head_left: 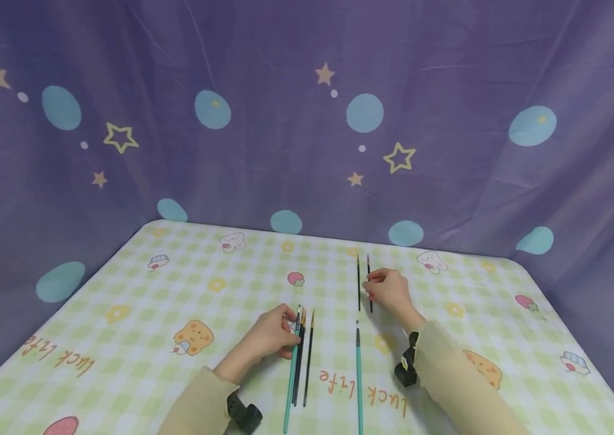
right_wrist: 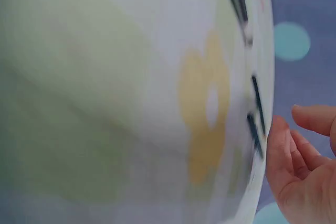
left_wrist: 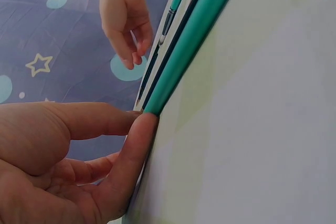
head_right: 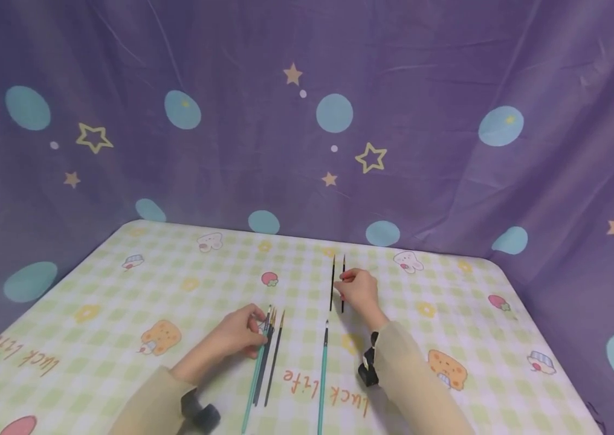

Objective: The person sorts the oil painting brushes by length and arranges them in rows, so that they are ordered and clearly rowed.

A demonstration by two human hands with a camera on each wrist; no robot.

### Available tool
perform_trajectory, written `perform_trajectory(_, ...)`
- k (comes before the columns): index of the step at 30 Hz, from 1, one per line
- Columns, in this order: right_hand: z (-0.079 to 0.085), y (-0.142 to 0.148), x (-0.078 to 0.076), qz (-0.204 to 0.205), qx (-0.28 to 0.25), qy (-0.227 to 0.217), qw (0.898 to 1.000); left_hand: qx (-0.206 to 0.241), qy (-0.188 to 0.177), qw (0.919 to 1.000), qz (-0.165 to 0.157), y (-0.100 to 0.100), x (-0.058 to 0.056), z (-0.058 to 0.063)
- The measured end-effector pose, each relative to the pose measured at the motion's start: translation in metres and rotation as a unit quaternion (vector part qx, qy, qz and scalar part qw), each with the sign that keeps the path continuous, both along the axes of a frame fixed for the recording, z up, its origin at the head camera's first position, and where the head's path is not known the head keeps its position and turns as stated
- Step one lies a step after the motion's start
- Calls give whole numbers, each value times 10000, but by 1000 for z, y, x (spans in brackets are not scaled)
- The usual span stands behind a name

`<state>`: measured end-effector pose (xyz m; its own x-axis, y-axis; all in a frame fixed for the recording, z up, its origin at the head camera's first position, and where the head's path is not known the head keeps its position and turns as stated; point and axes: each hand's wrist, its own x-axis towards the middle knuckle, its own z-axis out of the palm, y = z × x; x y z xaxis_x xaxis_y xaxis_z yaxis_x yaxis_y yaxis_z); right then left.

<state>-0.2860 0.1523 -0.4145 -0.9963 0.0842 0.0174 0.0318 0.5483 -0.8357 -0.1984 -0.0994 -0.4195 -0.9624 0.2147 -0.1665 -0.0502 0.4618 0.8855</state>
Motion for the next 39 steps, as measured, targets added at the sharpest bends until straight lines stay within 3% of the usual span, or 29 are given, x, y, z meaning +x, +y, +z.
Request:
perform_trajectory(7, 5, -16, 24, 173, -466, -177, 9986, 20, 6, 10000, -26, 0, 1, 1)
perform_trajectory(19, 13, -53, 64, 786, -629, -313, 9944, -5, 27, 10000, -7, 0, 1, 1)
perform_trajectory(30, 8, -74, 93, 1618, -154, -400, 9859, -36, 110, 9999, -16, -1, 1, 2)
perform_trajectory(39, 7, -88, 106, 1742, 416, -657, 9816, -50, 73, 9999, -48, 0, 2, 3)
